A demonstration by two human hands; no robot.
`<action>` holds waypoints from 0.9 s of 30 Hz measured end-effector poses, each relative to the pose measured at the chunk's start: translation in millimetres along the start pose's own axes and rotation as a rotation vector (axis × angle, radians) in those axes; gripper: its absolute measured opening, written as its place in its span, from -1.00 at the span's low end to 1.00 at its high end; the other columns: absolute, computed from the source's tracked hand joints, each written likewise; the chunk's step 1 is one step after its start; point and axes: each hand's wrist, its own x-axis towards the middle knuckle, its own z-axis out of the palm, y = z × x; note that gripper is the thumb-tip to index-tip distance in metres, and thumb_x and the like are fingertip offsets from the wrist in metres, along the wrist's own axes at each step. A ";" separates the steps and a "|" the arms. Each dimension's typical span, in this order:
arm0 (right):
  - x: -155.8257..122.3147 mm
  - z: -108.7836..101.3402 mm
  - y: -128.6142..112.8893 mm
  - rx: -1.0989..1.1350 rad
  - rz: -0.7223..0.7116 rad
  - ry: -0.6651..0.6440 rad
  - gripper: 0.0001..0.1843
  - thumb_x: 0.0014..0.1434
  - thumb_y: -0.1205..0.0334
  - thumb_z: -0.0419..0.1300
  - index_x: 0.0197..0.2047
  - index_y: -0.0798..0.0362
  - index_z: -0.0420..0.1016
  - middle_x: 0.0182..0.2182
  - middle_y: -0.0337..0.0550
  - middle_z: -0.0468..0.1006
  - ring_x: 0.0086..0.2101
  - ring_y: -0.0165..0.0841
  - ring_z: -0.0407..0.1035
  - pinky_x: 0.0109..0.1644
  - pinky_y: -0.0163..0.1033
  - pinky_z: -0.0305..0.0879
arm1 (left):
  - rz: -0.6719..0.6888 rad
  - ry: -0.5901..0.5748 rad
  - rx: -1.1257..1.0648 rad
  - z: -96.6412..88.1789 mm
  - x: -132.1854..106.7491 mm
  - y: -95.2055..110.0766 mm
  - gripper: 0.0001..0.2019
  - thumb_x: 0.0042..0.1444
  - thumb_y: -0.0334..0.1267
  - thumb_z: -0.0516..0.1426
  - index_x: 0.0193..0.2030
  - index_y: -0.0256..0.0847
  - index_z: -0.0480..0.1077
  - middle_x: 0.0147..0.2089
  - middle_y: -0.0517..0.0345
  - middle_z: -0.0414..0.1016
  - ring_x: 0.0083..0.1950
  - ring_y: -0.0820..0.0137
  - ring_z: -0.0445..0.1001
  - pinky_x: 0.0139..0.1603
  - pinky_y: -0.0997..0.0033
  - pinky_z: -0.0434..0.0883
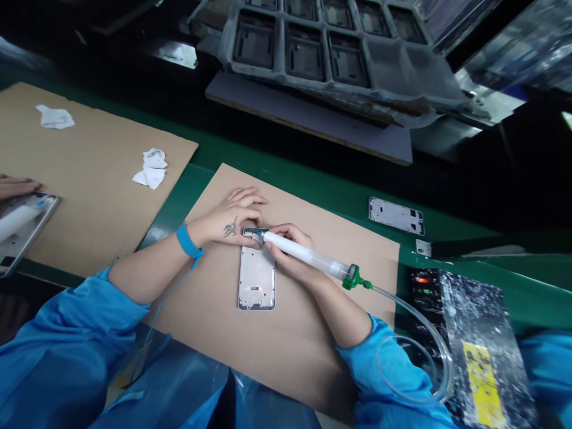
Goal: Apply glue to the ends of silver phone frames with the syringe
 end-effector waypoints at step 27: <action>5.0 -10.3 15.0 0.597 0.216 -0.030 -0.39 0.05 -0.39 0.42 -0.24 -0.04 0.37 -0.53 -0.25 0.56 -0.58 -0.37 0.37 -0.53 -0.32 0.29 | -0.139 -0.011 0.188 -5.7 -27.8 28.2 -0.10 -0.05 0.49 0.33 0.22 -0.20 0.49 0.30 -0.20 0.43 0.39 -0.16 0.28 0.41 -0.21 0.22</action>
